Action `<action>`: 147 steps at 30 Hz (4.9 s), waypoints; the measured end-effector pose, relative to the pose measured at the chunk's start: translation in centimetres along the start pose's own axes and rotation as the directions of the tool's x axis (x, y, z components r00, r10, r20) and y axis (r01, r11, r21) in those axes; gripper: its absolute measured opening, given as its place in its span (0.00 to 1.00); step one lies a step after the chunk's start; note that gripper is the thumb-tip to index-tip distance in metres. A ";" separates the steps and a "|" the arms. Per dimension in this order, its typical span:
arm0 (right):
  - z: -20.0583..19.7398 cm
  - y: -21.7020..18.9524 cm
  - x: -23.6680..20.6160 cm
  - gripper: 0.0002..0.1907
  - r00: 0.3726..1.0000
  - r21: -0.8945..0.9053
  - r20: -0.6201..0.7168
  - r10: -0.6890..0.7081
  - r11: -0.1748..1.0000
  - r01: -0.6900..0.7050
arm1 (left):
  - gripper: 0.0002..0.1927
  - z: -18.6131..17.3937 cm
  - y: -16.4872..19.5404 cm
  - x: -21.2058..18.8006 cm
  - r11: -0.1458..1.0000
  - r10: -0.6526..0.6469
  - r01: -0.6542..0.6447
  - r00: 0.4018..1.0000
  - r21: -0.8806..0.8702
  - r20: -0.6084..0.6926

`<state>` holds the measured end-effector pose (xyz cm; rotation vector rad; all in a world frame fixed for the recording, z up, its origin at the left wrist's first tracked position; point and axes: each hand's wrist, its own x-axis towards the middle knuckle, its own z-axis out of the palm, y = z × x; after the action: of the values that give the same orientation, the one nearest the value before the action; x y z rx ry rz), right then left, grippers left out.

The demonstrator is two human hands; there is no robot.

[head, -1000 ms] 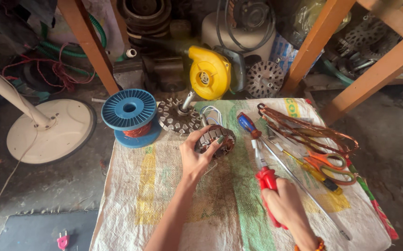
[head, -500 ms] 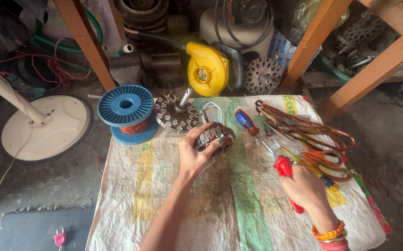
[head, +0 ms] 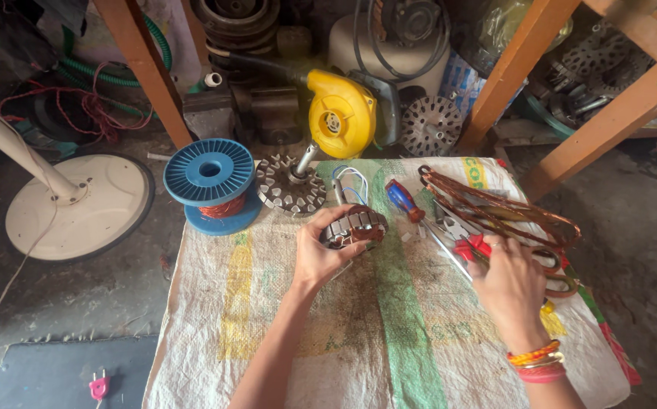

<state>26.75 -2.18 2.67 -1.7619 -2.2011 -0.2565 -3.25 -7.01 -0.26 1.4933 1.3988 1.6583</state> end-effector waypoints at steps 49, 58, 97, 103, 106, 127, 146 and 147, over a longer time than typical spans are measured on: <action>-8.8 -1.0 0.9 0.19 0.918 0.860 -0.388 0.075 0.388 0.332 | 0.39 -0.2 -0.1 -0.3 0.846 0.128 -0.244 0.956 0.473 0.265; 3.2 -5.1 3.8 0.12 0.964 0.948 -0.142 -0.224 0.248 0.197 | 0.39 -2.0 0.0 -0.4 0.870 0.101 -0.184 0.975 0.458 0.198; 3.7 -11.1 2.1 0.12 0.967 0.946 -0.237 0.091 -0.206 0.251 | 0.25 -1.1 2.3 -1.4 0.870 0.112 -0.150 0.988 0.469 0.109; 4.9 -11.8 0.0 0.16 0.945 0.936 -0.325 -0.017 -0.148 0.319 | 0.26 -1.2 2.5 -1.5 0.883 0.132 -0.160 0.987 0.440 0.093; 5.2 -11.6 -0.1 0.13 0.925 0.921 -0.379 0.006 -0.096 0.378 | 0.26 -1.2 2.6 -1.5 0.873 0.136 -0.168 0.985 0.458 0.103; 5.0 -11.2 1.0 0.17 0.969 0.964 -0.248 0.005 -0.093 0.248 | 0.26 -0.9 3.0 -1.3 0.884 0.143 -0.198 0.977 0.424 0.158; 4.2 -11.3 2.3 0.16 0.975 0.978 -0.207 -0.084 -0.029 0.205 | 0.18 -0.5 1.6 -1.5 0.880 0.161 -0.222 0.971 0.419 0.176; 4.2 -11.2 2.7 0.15 0.973 0.978 -0.205 -0.109 0.008 0.207 | 0.17 -0.4 1.6 -1.6 0.878 0.155 -0.218 0.972 0.426 0.179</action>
<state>14.77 -0.86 0.33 -0.5665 -1.5835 1.0201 -2.82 -9.08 0.63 2.0147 1.6742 1.3582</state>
